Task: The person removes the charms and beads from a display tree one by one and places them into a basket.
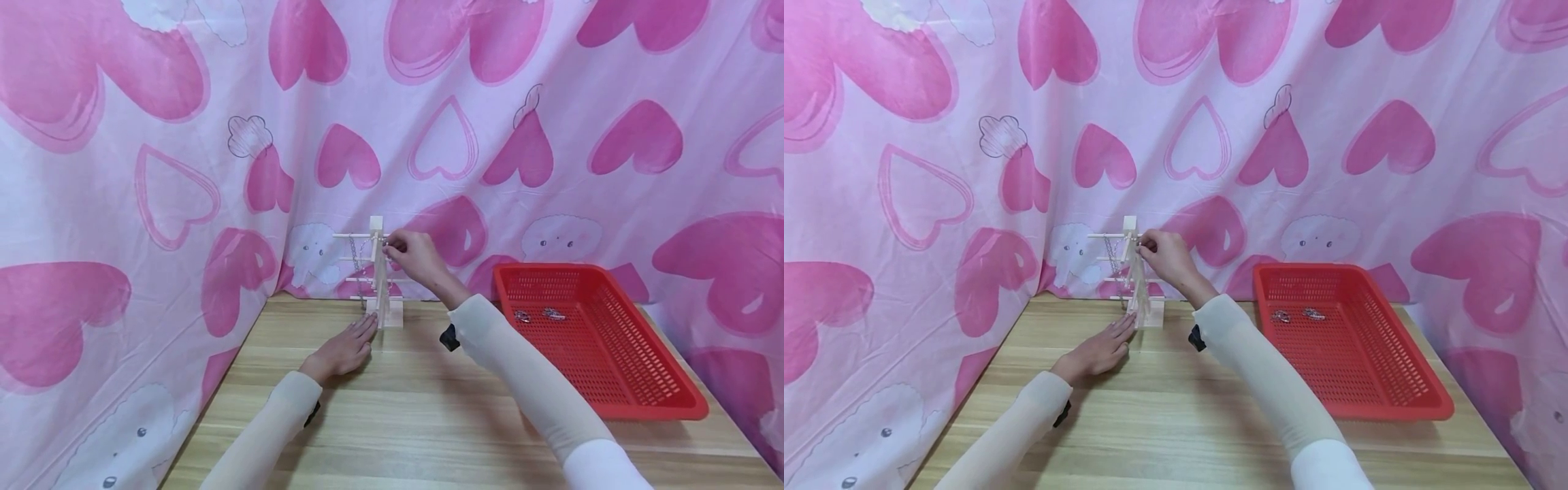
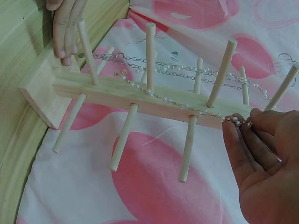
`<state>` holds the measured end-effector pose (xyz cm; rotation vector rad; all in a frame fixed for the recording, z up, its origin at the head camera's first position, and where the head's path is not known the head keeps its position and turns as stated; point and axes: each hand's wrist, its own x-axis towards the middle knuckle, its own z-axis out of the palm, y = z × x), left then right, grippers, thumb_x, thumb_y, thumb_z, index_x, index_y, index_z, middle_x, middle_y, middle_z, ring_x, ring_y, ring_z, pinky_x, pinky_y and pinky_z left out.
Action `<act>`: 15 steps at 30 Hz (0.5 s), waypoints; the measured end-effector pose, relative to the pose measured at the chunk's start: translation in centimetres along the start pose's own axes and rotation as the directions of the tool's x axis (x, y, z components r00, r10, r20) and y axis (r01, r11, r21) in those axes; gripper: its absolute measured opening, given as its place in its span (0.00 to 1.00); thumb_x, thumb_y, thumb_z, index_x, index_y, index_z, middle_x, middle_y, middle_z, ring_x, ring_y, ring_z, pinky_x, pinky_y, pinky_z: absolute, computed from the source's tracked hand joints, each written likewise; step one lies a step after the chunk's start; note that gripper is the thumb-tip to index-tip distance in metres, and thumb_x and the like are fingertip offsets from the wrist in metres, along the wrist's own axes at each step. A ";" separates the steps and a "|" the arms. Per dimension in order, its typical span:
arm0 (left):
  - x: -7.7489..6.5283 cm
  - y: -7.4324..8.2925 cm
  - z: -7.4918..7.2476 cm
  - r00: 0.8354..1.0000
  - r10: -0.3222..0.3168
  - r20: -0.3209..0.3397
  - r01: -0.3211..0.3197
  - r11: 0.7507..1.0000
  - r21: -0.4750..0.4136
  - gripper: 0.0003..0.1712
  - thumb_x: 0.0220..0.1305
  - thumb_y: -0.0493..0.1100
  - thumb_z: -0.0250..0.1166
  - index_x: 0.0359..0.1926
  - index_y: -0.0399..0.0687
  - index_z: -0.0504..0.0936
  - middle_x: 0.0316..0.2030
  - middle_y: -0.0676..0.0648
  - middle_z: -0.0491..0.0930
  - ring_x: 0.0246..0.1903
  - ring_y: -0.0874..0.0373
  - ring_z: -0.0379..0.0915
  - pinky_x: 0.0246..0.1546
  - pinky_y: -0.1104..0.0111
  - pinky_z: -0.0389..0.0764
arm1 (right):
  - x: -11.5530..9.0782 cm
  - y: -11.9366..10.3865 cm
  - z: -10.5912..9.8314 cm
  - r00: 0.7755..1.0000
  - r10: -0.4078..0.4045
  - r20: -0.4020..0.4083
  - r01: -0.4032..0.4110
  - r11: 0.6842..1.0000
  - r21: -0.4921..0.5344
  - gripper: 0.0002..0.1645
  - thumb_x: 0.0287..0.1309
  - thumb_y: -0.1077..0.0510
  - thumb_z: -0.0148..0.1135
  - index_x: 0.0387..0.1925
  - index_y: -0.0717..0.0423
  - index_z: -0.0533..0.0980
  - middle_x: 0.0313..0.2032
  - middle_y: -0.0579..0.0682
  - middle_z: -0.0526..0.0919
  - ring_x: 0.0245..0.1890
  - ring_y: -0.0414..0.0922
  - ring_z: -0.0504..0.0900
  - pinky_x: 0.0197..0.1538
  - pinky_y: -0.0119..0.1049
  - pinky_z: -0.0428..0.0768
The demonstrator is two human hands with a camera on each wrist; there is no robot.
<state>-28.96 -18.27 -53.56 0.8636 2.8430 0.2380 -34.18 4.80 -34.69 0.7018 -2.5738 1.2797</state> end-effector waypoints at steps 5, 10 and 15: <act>0.0 0.1 0.0 1.000 0.017 -0.011 -0.017 1.000 -0.011 0.36 0.85 0.47 0.39 0.85 0.38 0.47 0.87 0.42 0.42 0.86 0.44 0.39 0.86 0.48 0.51 | -0.1 0.1 0.1 1.000 0.007 -0.014 -0.007 1.000 -0.004 0.10 0.74 0.57 0.67 0.49 0.56 0.87 0.43 0.53 0.92 0.39 0.46 0.90 0.43 0.36 0.91; -0.2 0.2 -0.1 1.000 0.022 -0.019 -0.022 1.000 -0.014 0.36 0.85 0.47 0.39 0.85 0.38 0.47 0.87 0.41 0.42 0.86 0.44 0.38 0.86 0.48 0.51 | -0.2 0.0 0.1 0.999 0.005 -0.033 -0.005 1.000 0.006 0.10 0.74 0.57 0.67 0.48 0.56 0.88 0.42 0.54 0.93 0.39 0.47 0.91 0.43 0.38 0.91; -0.3 0.2 -0.3 1.000 0.021 -0.020 -0.022 1.000 -0.022 0.36 0.85 0.47 0.39 0.85 0.37 0.47 0.87 0.41 0.42 0.86 0.43 0.39 0.86 0.48 0.51 | -0.2 0.1 0.0 0.998 -0.002 -0.055 0.003 1.000 0.019 0.09 0.73 0.58 0.67 0.46 0.57 0.88 0.41 0.54 0.93 0.38 0.47 0.92 0.43 0.38 0.92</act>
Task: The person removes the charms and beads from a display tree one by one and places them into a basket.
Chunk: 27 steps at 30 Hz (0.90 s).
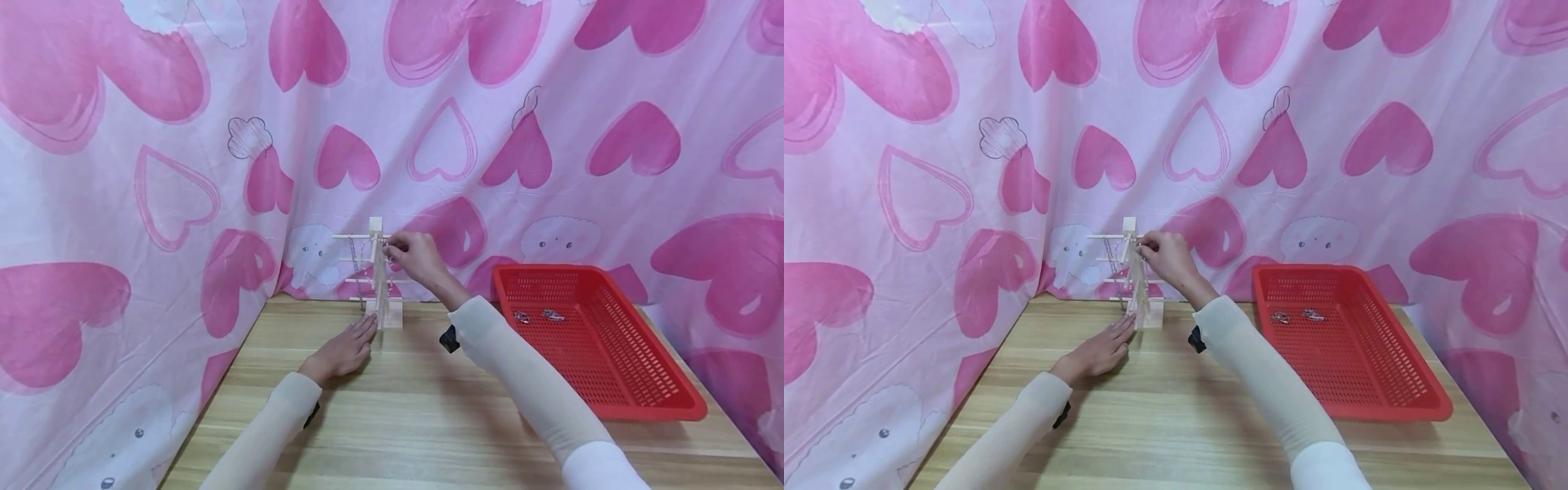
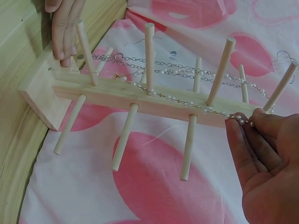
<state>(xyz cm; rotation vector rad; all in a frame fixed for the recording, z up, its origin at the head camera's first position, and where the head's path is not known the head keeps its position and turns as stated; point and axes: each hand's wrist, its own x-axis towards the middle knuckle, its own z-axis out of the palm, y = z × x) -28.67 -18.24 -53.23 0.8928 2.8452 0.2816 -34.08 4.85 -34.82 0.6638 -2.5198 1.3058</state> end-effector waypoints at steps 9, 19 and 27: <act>0.4 -0.7 0.8 1.000 -0.019 0.019 0.019 0.999 0.035 0.36 0.86 0.50 0.36 0.86 0.42 0.42 0.87 0.46 0.37 0.87 0.48 0.34 0.87 0.52 0.47 | -0.2 0.0 0.0 1.000 0.001 -0.030 0.000 1.000 0.027 0.09 0.72 0.59 0.68 0.46 0.58 0.89 0.41 0.55 0.93 0.39 0.47 0.93 0.44 0.36 0.92; 0.3 -0.5 0.9 1.000 -0.006 0.001 0.006 1.000 0.010 0.37 0.85 0.48 0.39 0.86 0.39 0.45 0.87 0.42 0.41 0.86 0.44 0.37 0.86 0.49 0.49 | -0.9 -0.3 -0.3 0.998 -0.030 -0.046 0.032 0.998 0.051 0.09 0.71 0.59 0.69 0.45 0.59 0.90 0.39 0.56 0.94 0.38 0.51 0.94 0.41 0.36 0.92; 0.2 -0.4 0.8 1.000 -0.012 0.000 0.012 0.999 0.032 0.36 0.86 0.49 0.37 0.86 0.39 0.44 0.87 0.43 0.39 0.87 0.47 0.35 0.87 0.52 0.48 | -1.6 -1.0 -0.7 0.997 -0.055 -0.054 0.058 0.997 0.059 0.09 0.69 0.59 0.71 0.45 0.58 0.91 0.37 0.54 0.94 0.36 0.47 0.94 0.41 0.35 0.92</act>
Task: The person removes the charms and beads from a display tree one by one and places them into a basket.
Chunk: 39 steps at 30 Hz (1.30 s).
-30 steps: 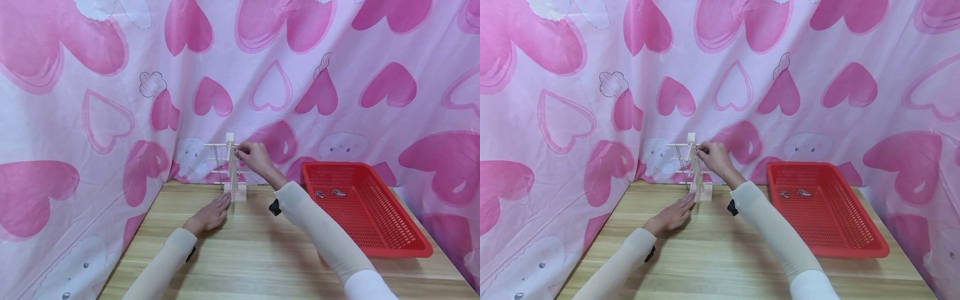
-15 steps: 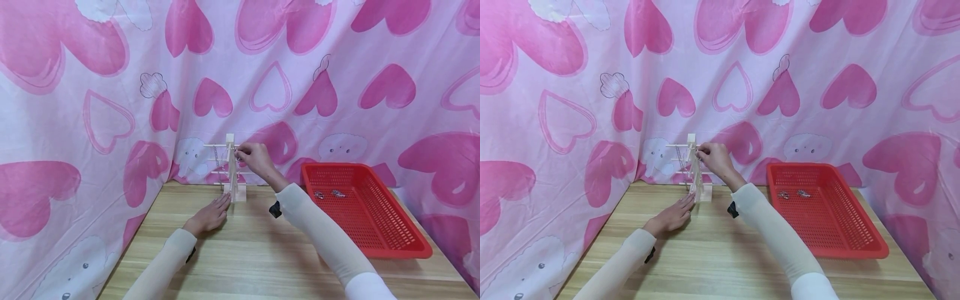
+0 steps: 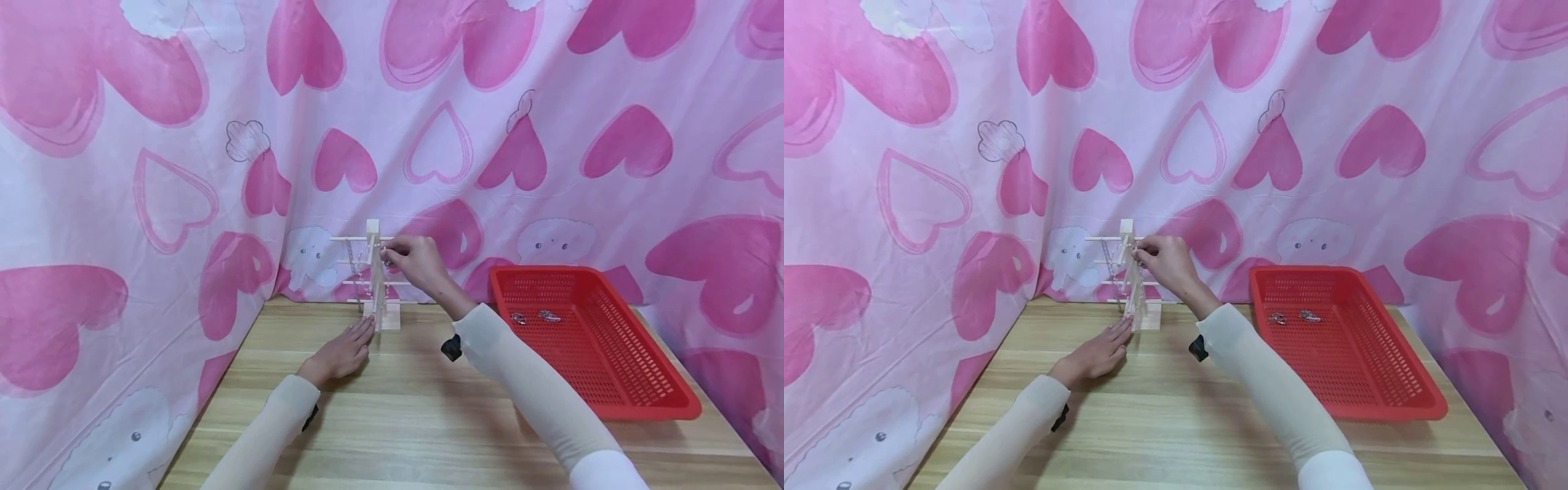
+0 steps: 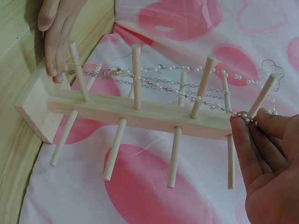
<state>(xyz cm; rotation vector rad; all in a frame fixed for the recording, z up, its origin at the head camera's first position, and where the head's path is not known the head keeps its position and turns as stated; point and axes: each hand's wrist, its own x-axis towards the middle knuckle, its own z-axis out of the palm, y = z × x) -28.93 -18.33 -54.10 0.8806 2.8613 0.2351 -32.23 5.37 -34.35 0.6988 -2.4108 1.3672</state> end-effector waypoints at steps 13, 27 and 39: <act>0.0 0.3 -0.1 1.000 -0.010 -0.003 0.010 1.000 -0.010 0.36 0.85 0.47 0.38 0.85 0.38 0.47 0.87 0.42 0.41 0.86 0.45 0.37 0.86 0.52 0.50 | -1.2 -0.9 0.0 0.999 -0.045 0.026 0.043 0.996 0.073 0.07 0.67 0.62 0.72 0.44 0.58 0.91 0.37 0.54 0.94 0.35 0.44 0.93 0.42 0.32 0.91; 0.0 0.5 -0.2 1.000 -0.011 -0.014 0.011 0.999 -0.045 0.36 0.84 0.47 0.40 0.85 0.37 0.50 0.86 0.40 0.46 0.86 0.42 0.40 0.85 0.47 0.52 | -1.8 -1.4 -0.1 0.997 -0.050 0.054 0.046 0.995 0.086 0.06 0.68 0.62 0.71 0.43 0.58 0.91 0.38 0.55 0.94 0.37 0.45 0.94 0.42 0.31 0.91; 0.1 0.4 -0.2 0.999 -0.032 0.018 0.032 0.999 -0.013 0.37 0.85 0.49 0.39 0.86 0.40 0.47 0.87 0.42 0.43 0.86 0.44 0.37 0.86 0.50 0.50 | -2.0 -1.4 -0.5 0.995 -0.090 0.045 0.085 0.992 0.098 0.06 0.67 0.62 0.72 0.42 0.60 0.91 0.37 0.55 0.94 0.36 0.46 0.94 0.41 0.32 0.91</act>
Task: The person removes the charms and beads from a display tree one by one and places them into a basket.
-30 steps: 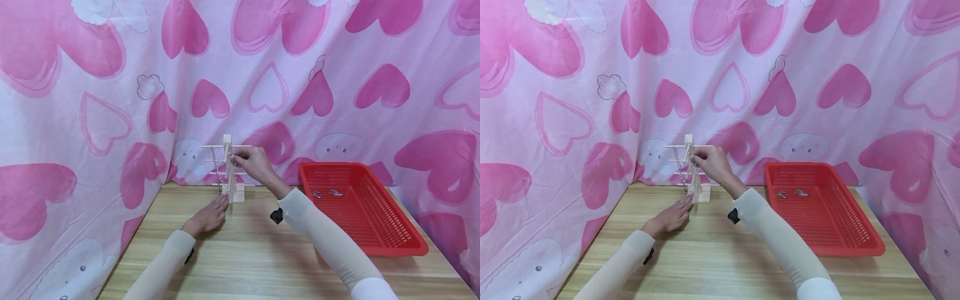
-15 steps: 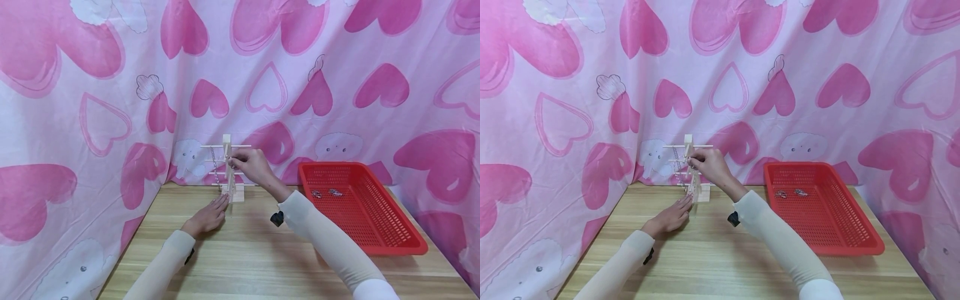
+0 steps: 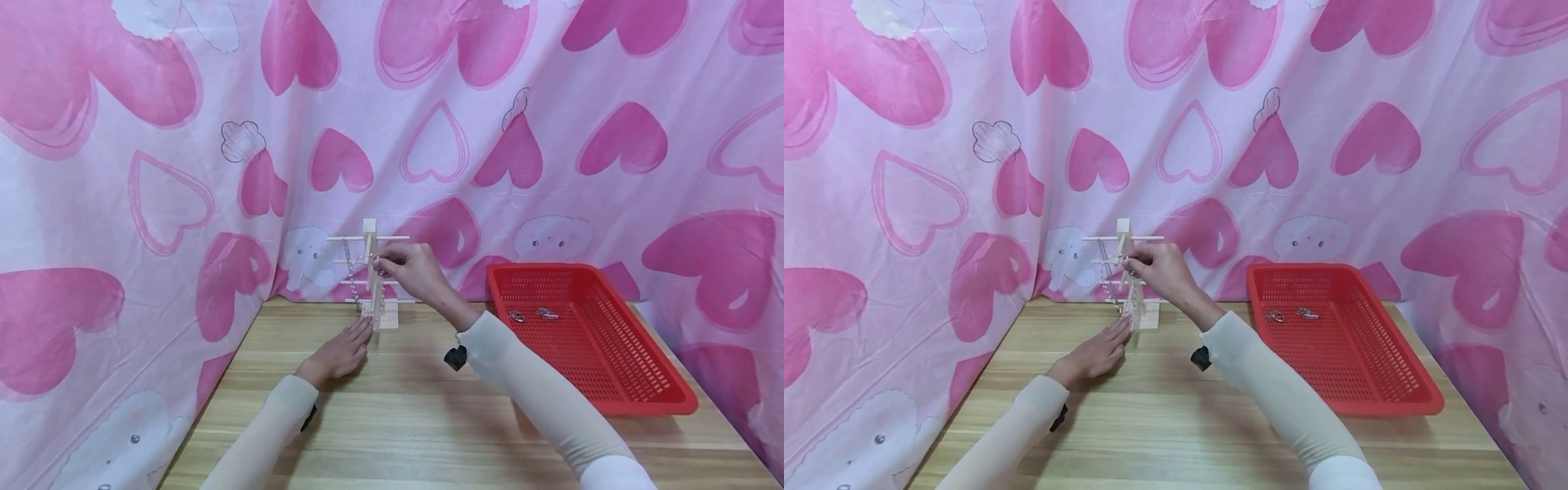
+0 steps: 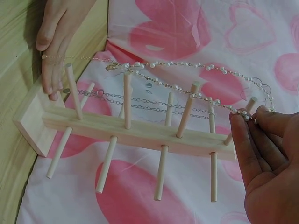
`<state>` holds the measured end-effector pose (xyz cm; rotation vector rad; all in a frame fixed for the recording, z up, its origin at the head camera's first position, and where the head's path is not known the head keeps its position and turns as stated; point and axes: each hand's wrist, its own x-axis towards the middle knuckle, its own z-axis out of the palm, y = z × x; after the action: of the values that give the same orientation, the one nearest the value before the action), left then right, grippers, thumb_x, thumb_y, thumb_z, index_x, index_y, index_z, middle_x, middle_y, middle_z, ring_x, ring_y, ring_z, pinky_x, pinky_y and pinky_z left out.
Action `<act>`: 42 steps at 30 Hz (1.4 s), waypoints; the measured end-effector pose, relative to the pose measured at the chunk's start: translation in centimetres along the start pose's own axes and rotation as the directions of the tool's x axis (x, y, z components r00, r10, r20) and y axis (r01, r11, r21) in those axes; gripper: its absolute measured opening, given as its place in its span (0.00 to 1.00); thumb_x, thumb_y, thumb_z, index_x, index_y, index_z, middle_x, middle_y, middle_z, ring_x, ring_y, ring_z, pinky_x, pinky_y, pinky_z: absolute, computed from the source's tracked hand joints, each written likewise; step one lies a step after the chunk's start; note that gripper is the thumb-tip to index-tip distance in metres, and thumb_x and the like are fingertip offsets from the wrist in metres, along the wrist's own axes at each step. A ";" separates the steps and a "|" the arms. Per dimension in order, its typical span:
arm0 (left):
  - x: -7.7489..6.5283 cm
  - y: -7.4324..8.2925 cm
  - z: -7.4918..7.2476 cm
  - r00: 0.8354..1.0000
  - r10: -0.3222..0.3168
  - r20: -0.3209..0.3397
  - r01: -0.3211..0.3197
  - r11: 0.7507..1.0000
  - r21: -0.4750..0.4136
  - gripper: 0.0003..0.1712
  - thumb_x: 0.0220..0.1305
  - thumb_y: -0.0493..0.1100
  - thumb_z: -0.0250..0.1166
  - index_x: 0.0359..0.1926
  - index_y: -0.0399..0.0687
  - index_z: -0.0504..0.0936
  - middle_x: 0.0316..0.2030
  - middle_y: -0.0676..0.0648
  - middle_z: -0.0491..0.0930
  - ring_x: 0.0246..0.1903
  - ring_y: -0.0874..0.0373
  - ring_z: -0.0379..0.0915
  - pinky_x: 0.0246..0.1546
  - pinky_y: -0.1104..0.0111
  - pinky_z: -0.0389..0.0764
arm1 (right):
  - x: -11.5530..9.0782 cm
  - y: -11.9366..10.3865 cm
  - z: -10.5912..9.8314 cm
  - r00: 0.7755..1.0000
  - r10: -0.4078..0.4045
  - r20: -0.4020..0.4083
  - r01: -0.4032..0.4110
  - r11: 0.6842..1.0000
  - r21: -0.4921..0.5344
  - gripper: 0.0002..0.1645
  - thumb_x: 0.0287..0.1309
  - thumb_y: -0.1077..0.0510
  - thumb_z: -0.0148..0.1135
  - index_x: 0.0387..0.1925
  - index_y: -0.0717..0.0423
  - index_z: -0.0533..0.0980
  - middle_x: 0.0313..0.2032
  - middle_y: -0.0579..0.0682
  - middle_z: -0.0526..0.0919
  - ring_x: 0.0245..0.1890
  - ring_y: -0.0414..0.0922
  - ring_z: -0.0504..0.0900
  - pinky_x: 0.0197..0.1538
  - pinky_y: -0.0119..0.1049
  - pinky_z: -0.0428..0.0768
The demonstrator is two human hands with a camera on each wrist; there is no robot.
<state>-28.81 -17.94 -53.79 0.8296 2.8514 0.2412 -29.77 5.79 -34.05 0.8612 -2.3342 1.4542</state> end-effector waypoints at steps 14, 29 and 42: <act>-0.1 0.0 0.0 1.000 0.010 -0.015 -0.010 1.000 0.017 0.36 0.85 0.48 0.37 0.86 0.39 0.46 0.87 0.42 0.42 0.87 0.45 0.37 0.86 0.53 0.50 | -0.5 -0.2 -1.9 0.999 -0.015 -0.028 0.015 1.000 -0.004 0.07 0.68 0.62 0.71 0.42 0.61 0.91 0.35 0.56 0.94 0.35 0.48 0.94 0.42 0.35 0.92; -0.3 0.2 -0.2 1.000 0.013 -0.009 -0.013 1.000 0.005 0.36 0.85 0.48 0.38 0.86 0.39 0.46 0.87 0.43 0.41 0.87 0.45 0.37 0.86 0.52 0.50 | -1.5 0.5 -4.7 0.997 0.045 -0.068 -0.044 0.999 0.007 0.08 0.69 0.60 0.70 0.45 0.59 0.90 0.38 0.57 0.93 0.36 0.49 0.93 0.47 0.39 0.92; 0.0 -0.4 0.1 0.999 0.033 -0.020 -0.033 0.999 -0.014 0.36 0.85 0.48 0.39 0.86 0.39 0.45 0.87 0.42 0.41 0.86 0.44 0.37 0.86 0.49 0.50 | -2.4 1.2 -7.9 0.984 0.143 -0.107 -0.136 0.988 0.069 0.11 0.71 0.60 0.69 0.49 0.61 0.89 0.42 0.59 0.93 0.40 0.50 0.93 0.48 0.33 0.91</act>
<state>-28.98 -18.24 -54.01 0.8769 2.8525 0.2759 -29.25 13.93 -32.48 0.6239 -2.3186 1.5937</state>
